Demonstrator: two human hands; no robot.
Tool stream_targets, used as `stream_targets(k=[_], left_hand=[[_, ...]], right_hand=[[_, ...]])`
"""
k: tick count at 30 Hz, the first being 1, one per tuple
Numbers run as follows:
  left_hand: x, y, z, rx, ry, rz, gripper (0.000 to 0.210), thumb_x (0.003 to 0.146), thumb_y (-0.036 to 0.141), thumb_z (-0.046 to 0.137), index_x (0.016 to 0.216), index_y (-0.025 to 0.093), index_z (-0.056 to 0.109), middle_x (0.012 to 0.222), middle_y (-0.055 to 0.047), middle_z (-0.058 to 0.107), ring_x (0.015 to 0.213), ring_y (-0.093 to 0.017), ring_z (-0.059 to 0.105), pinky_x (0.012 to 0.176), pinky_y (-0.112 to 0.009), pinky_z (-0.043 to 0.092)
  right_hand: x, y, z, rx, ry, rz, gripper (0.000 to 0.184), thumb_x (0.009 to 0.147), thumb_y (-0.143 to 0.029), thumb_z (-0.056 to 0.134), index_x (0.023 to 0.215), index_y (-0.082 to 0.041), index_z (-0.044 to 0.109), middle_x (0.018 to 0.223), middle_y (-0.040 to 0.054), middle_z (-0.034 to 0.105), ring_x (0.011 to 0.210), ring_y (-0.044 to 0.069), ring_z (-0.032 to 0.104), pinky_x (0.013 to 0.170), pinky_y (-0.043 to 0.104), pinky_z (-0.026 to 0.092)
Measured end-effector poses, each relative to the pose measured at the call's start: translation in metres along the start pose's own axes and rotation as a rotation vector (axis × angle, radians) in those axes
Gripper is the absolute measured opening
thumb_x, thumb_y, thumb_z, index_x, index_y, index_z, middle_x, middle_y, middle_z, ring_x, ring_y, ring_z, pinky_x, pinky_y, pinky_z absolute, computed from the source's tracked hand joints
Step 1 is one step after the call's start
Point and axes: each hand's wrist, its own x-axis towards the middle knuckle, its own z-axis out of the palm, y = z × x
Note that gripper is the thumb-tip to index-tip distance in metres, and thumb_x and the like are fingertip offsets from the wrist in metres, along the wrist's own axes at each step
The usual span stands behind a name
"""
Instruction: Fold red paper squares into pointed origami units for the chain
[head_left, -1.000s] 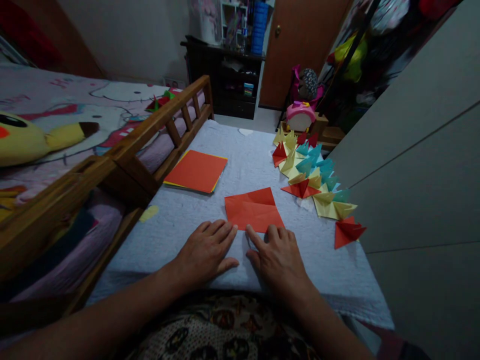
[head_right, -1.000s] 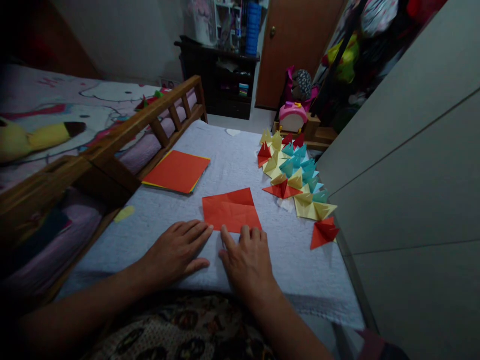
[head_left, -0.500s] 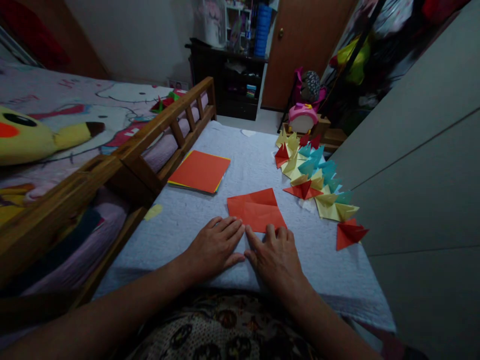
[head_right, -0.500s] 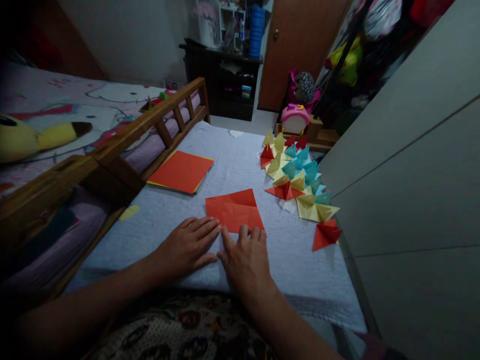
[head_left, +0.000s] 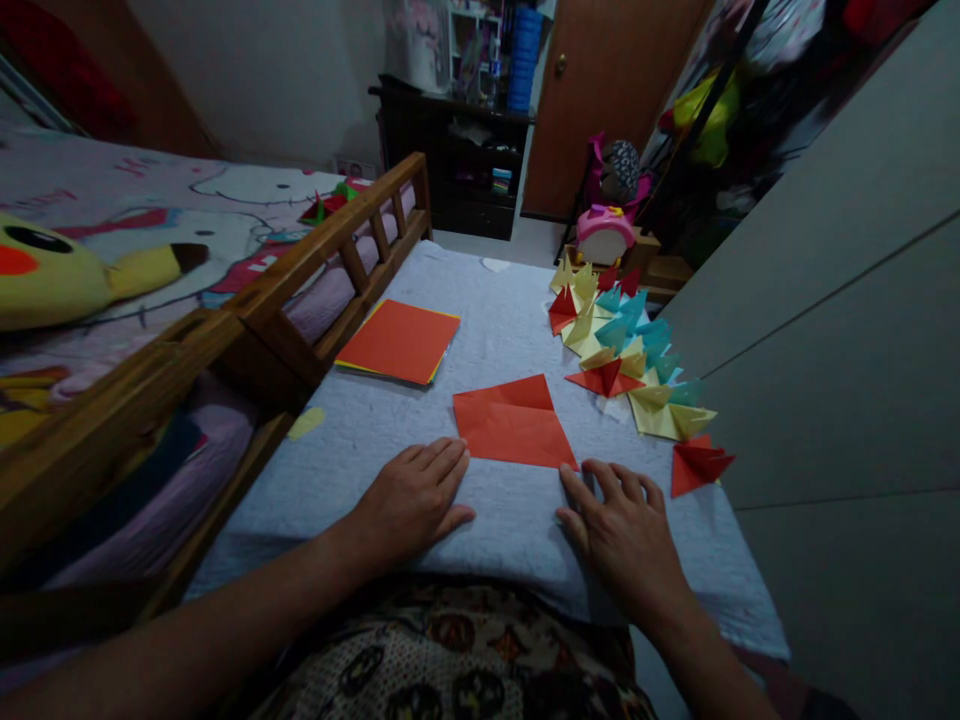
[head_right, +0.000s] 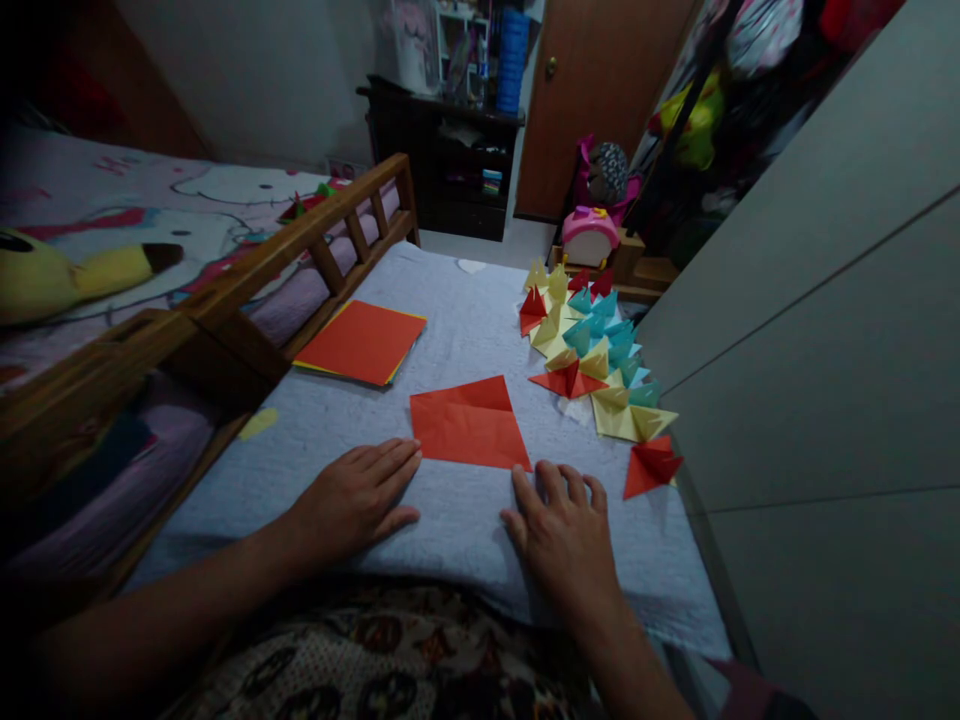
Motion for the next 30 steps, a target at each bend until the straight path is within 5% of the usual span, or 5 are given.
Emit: stream_targets(k=[9,14,20,24,30], left_hand=[[-0.005,-0.004,0.001,-0.080,0.071,-0.064,0.035,0.094,0.031,0.058,0.123,0.011,0.058,0.129,-0.020,0.064,0.115,-0.032,0.062,0.095,-0.047,0.054],[0.009,-0.008,0.004,-0.311,0.189,-0.193,0.041,0.090,0.024,0.060,0.129,0.017,0.048,0.128,-0.014,0.062,0.116,-0.030,0.061,0.098,-0.050,0.053],[0.035,-0.003,-0.008,-0.698,0.138,-0.338,0.071,0.082,0.015,0.061,0.146,0.023,0.032,0.135,-0.013,0.058,0.067,-0.013,0.062,0.072,-0.035,0.056],[0.046,0.001,-0.013,-0.767,0.116,-0.267,0.036,0.079,0.008,0.060,0.113,0.019,0.060,0.108,-0.007,0.067,0.082,-0.018,0.064,0.080,-0.036,0.053],[0.054,-0.010,-0.012,-0.889,0.182,-0.102,0.021,0.078,0.000,0.053,0.084,0.019,0.060,0.101,-0.004,0.067,0.098,-0.018,0.063,0.089,-0.036,0.051]], right_hand=[[0.005,0.012,0.000,0.195,0.152,0.050,0.015,0.092,-0.025,0.061,0.103,-0.021,0.070,0.114,0.0120,0.067,0.106,0.031,0.056,0.092,0.047,0.042],[0.038,-0.006,0.001,0.388,0.116,0.001,0.038,0.089,-0.022,0.063,0.126,-0.016,0.059,0.122,0.0134,0.065,0.111,0.029,0.054,0.093,0.043,0.043],[0.059,-0.023,0.014,0.428,0.102,0.025,0.008,0.084,-0.015,0.064,0.090,-0.020,0.064,0.103,0.0083,0.066,0.099,0.027,0.053,0.084,0.040,0.041],[0.054,-0.028,0.015,0.459,0.260,-0.022,0.009,0.083,-0.010,0.061,0.082,-0.020,0.060,0.095,0.0065,0.065,0.096,0.025,0.052,0.086,0.040,0.039],[0.043,-0.018,0.007,0.459,0.329,-0.195,0.023,0.089,-0.020,0.058,0.112,-0.019,0.062,0.120,0.0101,0.067,0.122,0.028,0.051,0.111,0.050,0.029]])
